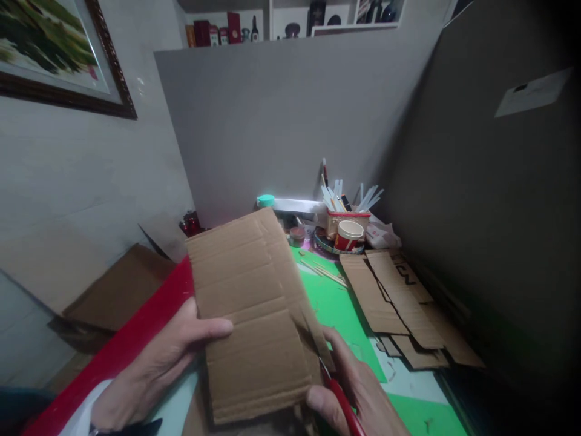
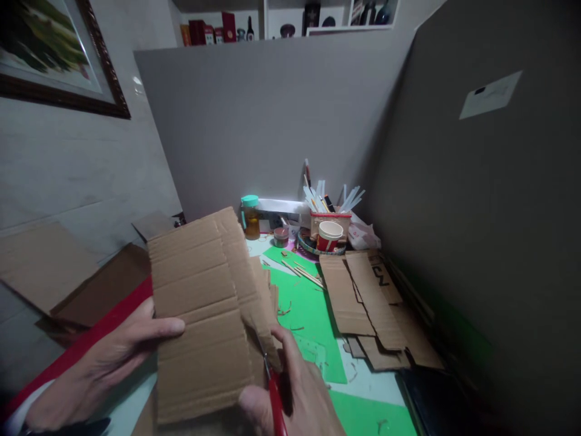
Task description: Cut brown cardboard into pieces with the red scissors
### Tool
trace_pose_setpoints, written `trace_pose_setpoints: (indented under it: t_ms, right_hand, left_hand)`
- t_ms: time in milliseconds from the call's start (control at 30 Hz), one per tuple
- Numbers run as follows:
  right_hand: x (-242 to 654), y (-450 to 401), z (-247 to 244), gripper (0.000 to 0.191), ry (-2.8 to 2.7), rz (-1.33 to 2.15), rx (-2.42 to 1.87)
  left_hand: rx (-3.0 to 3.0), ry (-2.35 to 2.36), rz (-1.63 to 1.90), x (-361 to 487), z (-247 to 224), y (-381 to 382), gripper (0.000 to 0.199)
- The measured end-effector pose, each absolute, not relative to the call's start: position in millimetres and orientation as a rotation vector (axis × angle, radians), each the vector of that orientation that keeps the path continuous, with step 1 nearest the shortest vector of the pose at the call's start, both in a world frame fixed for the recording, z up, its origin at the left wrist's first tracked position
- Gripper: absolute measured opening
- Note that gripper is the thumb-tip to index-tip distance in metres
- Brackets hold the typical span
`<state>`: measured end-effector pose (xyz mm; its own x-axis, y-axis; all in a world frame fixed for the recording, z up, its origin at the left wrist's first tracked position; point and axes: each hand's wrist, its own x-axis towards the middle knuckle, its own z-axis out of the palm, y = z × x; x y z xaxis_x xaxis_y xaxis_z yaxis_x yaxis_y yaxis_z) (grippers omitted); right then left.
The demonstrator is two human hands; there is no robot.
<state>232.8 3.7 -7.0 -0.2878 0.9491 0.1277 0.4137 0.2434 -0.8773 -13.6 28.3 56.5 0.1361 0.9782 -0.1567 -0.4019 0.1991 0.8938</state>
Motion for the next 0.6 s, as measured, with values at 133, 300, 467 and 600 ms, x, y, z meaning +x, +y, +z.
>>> trace_pose_setpoints:
  t_ms: [133, 300, 467, 600]
  right_hand:
    - [227, 3, -2, 0.082, -1.768, 1.165, -1.238]
    - [223, 0, 5, 0.079, -1.755, 1.168, -1.225]
    - [224, -4, 9, 0.075, -1.819, 1.065, -1.159]
    - [225, -6, 4, 0.072, -1.843, 1.013, -1.234]
  left_hand:
    - [0.894, 0.972, 1.339, -8, 44, 32, 0.087]
    - [0.960, 1.007, 1.418, -5, 36, 31, 0.078]
    - [0.903, 1.040, 1.398, 0, 43, 27, 0.080]
    - [0.846, 1.097, 1.397, 2, 44, 27, 0.082]
